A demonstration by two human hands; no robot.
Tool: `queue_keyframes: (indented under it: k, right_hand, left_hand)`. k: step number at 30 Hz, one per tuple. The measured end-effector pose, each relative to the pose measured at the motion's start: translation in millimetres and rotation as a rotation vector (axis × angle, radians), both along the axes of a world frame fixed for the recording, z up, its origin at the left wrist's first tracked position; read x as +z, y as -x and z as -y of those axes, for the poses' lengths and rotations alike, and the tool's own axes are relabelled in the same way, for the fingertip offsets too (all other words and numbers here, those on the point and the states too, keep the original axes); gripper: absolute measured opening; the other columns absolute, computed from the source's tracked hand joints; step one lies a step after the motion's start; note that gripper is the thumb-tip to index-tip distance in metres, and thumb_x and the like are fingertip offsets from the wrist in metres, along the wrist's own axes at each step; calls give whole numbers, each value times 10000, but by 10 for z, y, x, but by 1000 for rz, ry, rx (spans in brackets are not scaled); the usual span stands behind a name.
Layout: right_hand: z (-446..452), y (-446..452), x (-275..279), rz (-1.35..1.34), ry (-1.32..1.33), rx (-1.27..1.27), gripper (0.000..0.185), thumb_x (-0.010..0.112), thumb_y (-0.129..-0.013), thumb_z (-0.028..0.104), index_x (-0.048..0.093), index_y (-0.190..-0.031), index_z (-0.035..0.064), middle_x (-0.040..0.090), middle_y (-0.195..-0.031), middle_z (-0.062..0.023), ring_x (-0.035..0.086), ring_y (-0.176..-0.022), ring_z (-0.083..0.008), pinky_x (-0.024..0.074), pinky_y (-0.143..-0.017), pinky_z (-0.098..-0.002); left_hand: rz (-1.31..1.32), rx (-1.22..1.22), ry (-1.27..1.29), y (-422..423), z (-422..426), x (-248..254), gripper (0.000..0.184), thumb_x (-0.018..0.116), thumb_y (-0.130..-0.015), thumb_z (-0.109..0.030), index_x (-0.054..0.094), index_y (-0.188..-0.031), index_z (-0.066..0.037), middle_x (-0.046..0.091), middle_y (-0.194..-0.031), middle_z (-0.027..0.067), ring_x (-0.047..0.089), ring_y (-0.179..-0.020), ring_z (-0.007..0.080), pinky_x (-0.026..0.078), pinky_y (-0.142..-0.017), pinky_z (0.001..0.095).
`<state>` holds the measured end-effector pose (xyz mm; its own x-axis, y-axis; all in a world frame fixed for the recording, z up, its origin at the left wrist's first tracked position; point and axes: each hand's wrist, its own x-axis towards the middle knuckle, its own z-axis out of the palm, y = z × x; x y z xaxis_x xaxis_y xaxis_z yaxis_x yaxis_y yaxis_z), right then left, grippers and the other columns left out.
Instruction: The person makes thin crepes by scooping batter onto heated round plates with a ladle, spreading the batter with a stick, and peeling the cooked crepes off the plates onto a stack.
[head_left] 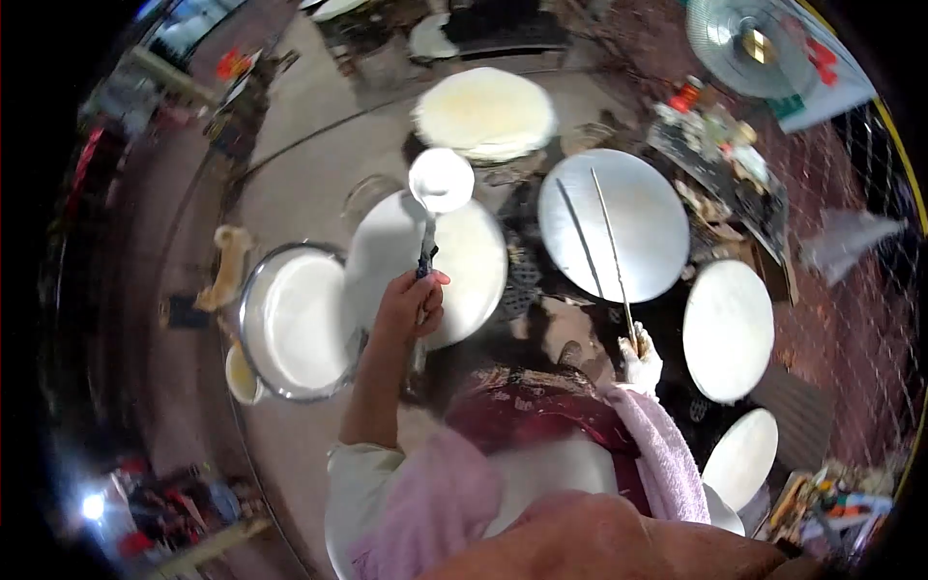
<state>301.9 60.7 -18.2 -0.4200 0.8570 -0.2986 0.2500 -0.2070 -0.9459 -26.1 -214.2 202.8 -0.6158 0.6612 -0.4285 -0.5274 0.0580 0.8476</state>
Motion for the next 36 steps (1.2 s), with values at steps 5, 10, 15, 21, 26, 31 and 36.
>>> queue_keyframes:
  k: [5, 10, 15, 21, 26, 31, 36]
  right_hand:
    - [-503, -752, -210, -55, 62, -101, 533, 674, -815, -80, 489, -1314, -68, 563, -1303, -129, 563, -1135, -171, 456, -977, -284]
    - [-1024, -933, -37, 115, 75, -102, 477, 654, -888, 53, 493, -1321, -65, 587, -1265, -126, 568, -1081, -144, 460, -911, -246]
    - [-1538, -722, -23, 377, -322, 51, 560, 590, -934, 230, 391, -1432, 66, 637, -991, -192, 628, -894, -287, 491, -810, -358]
    - [-1652, -400, -231, 672, -525, 185, 589, 546, -944, 239, 309, -1480, 181, 642, -1034, -207, 647, -864, -366, 520, -747, -425]
    - [-1513, -124, -585, 417, -273, 28, 479, 604, -917, 280, 493, -1361, 135, 671, -899, -169, 659, -819, -315, 507, -713, -400]
    - [-1356, 500, 47, 122, 44, -16, 354, 638, -909, 294, 626, -1188, 76, 643, -815, -30, 560, -697, -123, 469, -658, -277]
    - [-1359, 300, -129, 267, -170, -133, 482, 619, -917, 252, 514, -1306, -12, 679, -946, -103, 616, -798, -165, 478, -757, -258]
  left_hand:
    - [664, -289, -276, -245, -1205, -643, 280, 387, -1018, -208, 539, -1028, 27, 372, -600, -62, 306, -356, 59, 281, -363, 251]
    - [558, -434, -284, -648, -2571, -1106, 334, 374, -1029, -240, 523, -1092, 52, 381, -642, -50, 317, -388, 60, 284, -416, 250]
    - [264, -234, -76, -1047, -3846, -1589, 334, 442, -1010, -276, 517, -1053, 46, 425, -653, 16, 378, -450, 126, 294, -432, 264]
    - [-277, -293, 214, -1160, -4212, -2254, 189, 517, -968, -153, 517, -983, 35, 557, -760, 124, 555, -569, 207, 424, -494, 345]
    - [-1066, 31, 212, -857, -3806, -2525, 295, 549, -957, -163, 498, -1129, 72, 590, -985, 203, 594, -890, 323, 465, -749, 401]
    - [-1171, 5, 279, -393, -3153, -1835, 316, 559, -949, -147, 501, -1187, 52, 623, -960, 194, 627, -854, 319, 489, -749, 386]
    - [-885, -155, 153, -84, -2641, -1854, 177, 537, -959, -132, 540, -1055, 17, 575, -774, 81, 539, -580, 169, 442, -526, 311]
